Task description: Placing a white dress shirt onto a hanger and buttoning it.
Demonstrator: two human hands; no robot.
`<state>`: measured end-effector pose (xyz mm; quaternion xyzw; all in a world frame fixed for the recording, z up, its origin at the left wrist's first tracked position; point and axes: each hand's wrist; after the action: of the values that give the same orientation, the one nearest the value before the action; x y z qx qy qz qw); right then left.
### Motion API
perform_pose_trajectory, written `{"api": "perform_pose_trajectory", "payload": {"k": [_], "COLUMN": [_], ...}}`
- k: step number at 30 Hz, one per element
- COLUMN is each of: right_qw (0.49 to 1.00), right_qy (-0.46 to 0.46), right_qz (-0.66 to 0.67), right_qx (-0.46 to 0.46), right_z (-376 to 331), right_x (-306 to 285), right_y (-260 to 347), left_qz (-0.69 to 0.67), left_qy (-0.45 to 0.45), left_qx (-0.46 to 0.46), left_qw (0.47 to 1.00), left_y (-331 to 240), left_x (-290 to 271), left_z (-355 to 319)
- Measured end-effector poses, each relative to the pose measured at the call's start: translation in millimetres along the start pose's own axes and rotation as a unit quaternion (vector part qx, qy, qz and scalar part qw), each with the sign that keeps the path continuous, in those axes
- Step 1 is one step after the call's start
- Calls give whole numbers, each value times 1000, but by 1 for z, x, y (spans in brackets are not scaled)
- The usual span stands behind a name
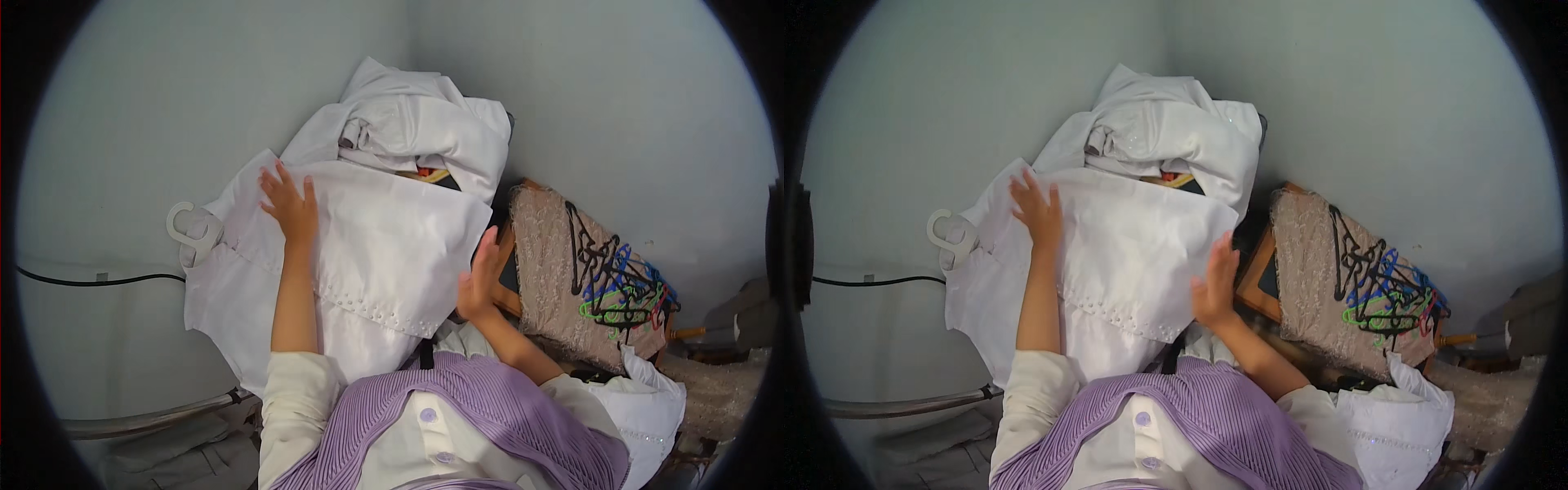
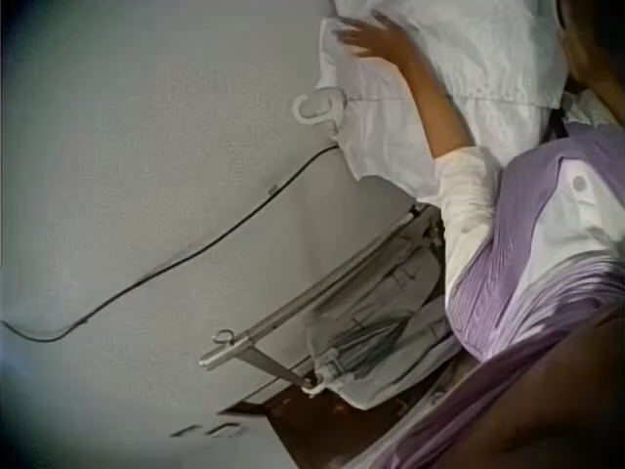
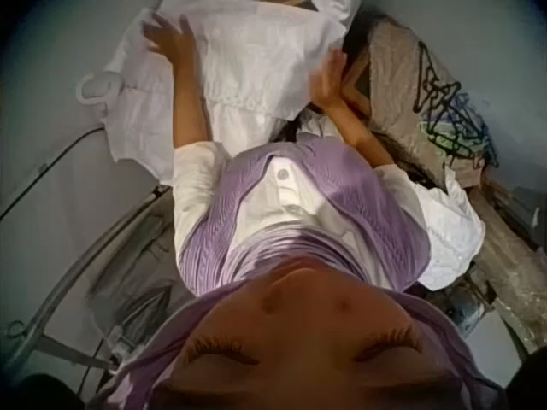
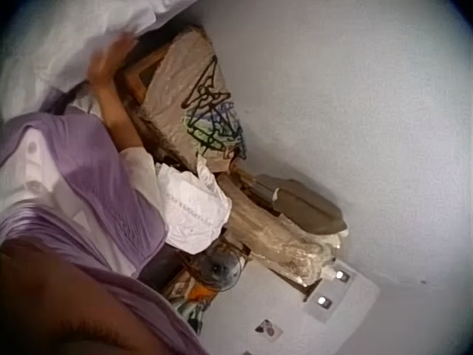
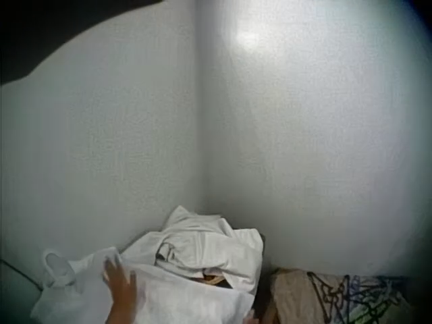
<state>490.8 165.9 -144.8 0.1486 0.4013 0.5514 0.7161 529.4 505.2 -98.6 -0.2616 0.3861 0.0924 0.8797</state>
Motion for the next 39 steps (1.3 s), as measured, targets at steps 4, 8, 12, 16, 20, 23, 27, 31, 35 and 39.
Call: {"api": "perform_pose_trajectory", "payload": {"k": [4,8,12,16,20,23,27,31,35,39], "right_qw": [989,961,874,963,982,903,760,782,891,729], "right_qy": [109,201,268,3,166,349,508,375,235,499], "right_qz": [-18,-172,-359,-259,-60,-64,-90,-245,-262,-155], "right_qx": [-101,-83,188,76,-65,-242,-396,-434,-287,-443], "right_z": [-35,-91,-90,-18,96,144,158,214,237,189], "right_x": [36,16,-30,-13,68,150,230,244,226,224], "right_y": [3,-45,-87,-88,21,89,84,21,77,59], "left_qz": [-86,-63,55,120,109,105,97,85,93,88], "left_qy": [126,204,191,219,208,180,189,190,181,184], "left_qx": [-48,-84,-149,-144,-132,-119,-123,-111,-137,-127], "left_qw": [987,973,969,958,963,971,969,972,969,971], "left_y": [-20,-2,30,42,43,49,50,41,45,45], "left_x": [-62,-91,-85,-67,-70,-66,-66,-65,-71,-69], "left_z": [-18,-49,-69,-85,-86,-89,-91,-85,-90,-88]}}
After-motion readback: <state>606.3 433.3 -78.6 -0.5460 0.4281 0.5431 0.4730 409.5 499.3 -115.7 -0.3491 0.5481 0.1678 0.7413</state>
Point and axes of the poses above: each hand's wrist, its own z-axis towards the middle knuckle, its own x-axis out of the palm, y = z × x
